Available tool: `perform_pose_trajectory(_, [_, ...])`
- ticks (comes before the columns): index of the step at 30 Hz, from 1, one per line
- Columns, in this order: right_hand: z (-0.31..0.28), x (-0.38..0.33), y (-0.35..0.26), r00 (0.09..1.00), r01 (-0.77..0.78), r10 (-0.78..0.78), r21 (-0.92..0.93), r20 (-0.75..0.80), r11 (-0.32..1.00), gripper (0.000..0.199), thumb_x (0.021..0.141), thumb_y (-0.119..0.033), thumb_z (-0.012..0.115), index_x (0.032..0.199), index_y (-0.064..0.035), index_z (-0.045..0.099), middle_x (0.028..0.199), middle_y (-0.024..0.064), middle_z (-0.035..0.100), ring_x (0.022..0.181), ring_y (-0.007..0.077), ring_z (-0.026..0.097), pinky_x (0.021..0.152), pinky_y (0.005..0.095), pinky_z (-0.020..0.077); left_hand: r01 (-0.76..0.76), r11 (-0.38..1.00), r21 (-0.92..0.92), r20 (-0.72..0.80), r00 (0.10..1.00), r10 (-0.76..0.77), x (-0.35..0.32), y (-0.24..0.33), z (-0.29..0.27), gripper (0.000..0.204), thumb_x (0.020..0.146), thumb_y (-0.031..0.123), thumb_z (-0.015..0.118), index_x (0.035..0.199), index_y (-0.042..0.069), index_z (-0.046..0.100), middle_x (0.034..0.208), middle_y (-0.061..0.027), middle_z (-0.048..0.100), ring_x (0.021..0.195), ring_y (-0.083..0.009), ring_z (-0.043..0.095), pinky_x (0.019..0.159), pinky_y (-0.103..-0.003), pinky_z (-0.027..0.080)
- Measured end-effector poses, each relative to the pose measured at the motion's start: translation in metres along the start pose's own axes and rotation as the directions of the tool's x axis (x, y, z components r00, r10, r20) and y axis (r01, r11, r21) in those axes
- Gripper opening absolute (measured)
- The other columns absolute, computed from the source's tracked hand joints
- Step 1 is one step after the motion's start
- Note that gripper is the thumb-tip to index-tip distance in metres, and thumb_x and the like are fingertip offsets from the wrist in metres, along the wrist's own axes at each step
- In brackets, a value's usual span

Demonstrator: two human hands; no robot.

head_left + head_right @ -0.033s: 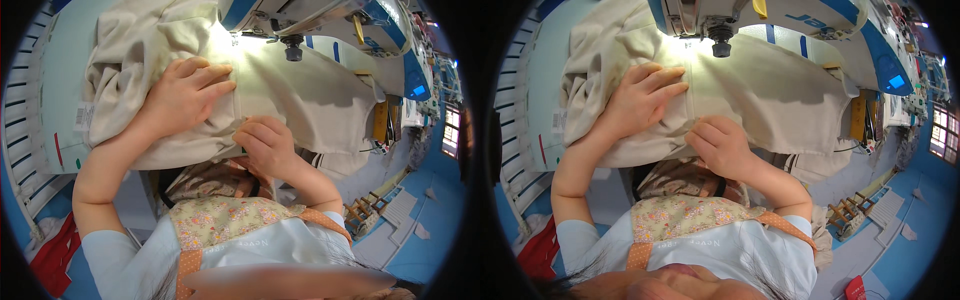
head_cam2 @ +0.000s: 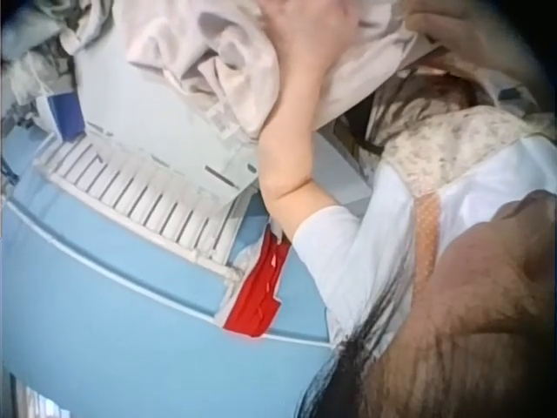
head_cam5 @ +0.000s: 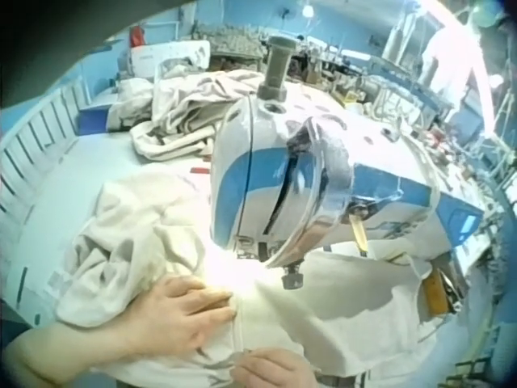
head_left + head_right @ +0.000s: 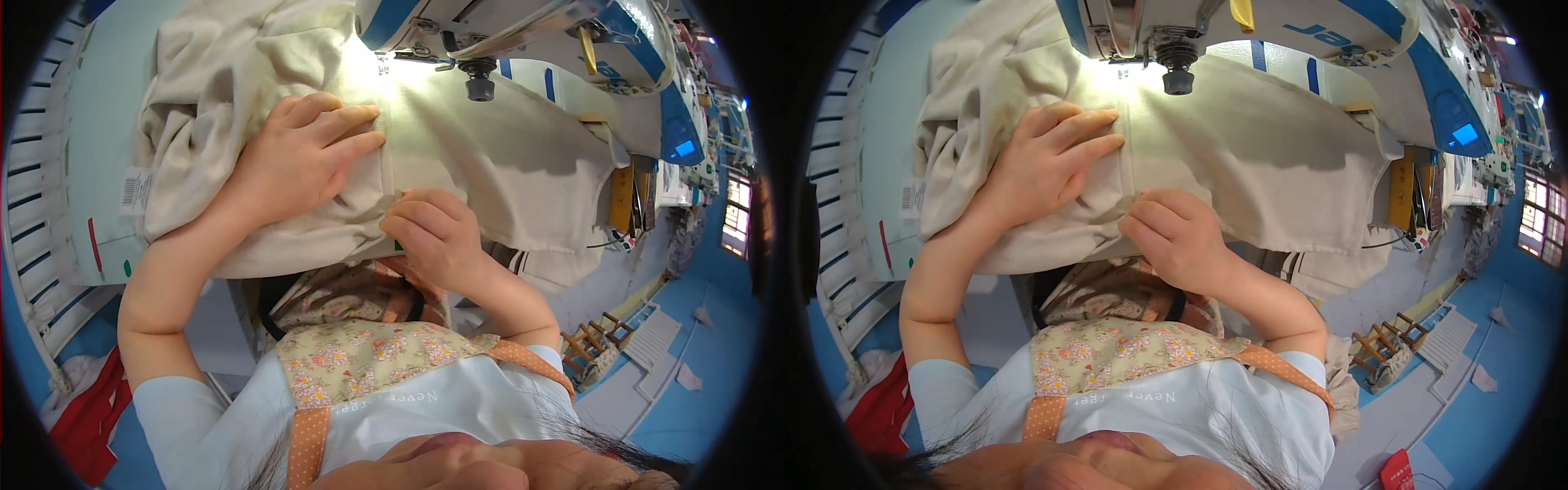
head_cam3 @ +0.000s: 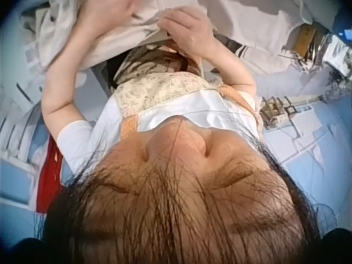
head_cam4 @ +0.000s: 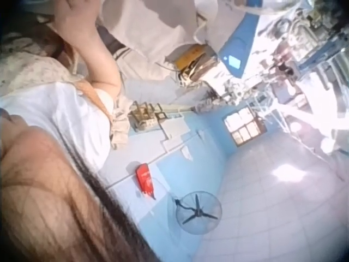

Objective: Sewing together pieces of light-colored fabric using an industrial sewing machine.

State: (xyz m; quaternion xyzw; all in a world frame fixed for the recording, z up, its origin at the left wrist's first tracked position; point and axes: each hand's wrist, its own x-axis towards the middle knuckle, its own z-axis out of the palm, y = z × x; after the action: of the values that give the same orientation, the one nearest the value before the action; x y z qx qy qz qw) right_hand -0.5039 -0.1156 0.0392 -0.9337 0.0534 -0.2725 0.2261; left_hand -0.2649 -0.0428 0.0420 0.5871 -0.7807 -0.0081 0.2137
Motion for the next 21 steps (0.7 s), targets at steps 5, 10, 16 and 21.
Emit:
perform_pose_trajectory(5, [-0.002,0.001,0.001,1.000,-0.016,0.016,-0.006,0.003,1.000,0.032,0.064,-0.014,0.064,0.094,-0.0046,0.067,0.097,0.0075,0.065,0.089,0.0276,0.066,0.077,0.0388,0.0572,0.002,1.000,-0.010,0.004,1.000,-0.002,0.004,-0.003,0.001,0.046,0.078,0.007,0.067,0.123,0.018,0.068,0.136,0.0011,0.060,0.119,-0.0257,0.054,0.101,-0.041,0.043])
perform_pose_trajectory(10, [-0.007,0.019,0.011,0.994,-0.053,0.056,-0.034,0.090,0.998,0.028,0.065,-0.006,0.072,0.093,-0.0068,0.069,0.093,0.0048,0.067,0.088,0.0259,0.067,0.078,0.0367,0.0596,-0.019,1.000,0.021,-0.042,0.999,0.020,0.013,-0.021,0.004,0.046,0.078,0.014,0.070,0.123,0.021,0.065,0.131,0.0031,0.060,0.117,-0.0225,0.056,0.095,-0.042,0.045])
perform_pose_trajectory(16, [-0.006,0.024,0.019,0.996,-0.014,0.023,-0.097,0.088,0.995,0.027,0.066,-0.006,0.071,0.093,-0.0074,0.070,0.095,0.0041,0.067,0.090,0.0251,0.067,0.079,0.0359,0.0591,-0.049,0.998,-0.048,-0.018,0.999,0.048,0.010,-0.011,-0.001,0.044,0.077,0.011,0.069,0.120,0.018,0.067,0.132,0.0000,0.060,0.119,-0.0264,0.054,0.102,-0.045,0.043])
perform_pose_trajectory(21, [-0.009,0.028,0.021,0.993,0.003,0.006,-0.082,0.117,0.997,0.026,0.067,-0.007,0.069,0.094,-0.0071,0.070,0.096,0.0046,0.067,0.090,0.0254,0.067,0.078,0.0362,0.0590,-0.038,0.993,-0.113,-0.010,0.999,0.037,0.010,-0.011,-0.007,0.043,0.076,0.010,0.069,0.119,0.016,0.069,0.133,-0.0025,0.060,0.119,-0.0299,0.053,0.106,-0.048,0.041])
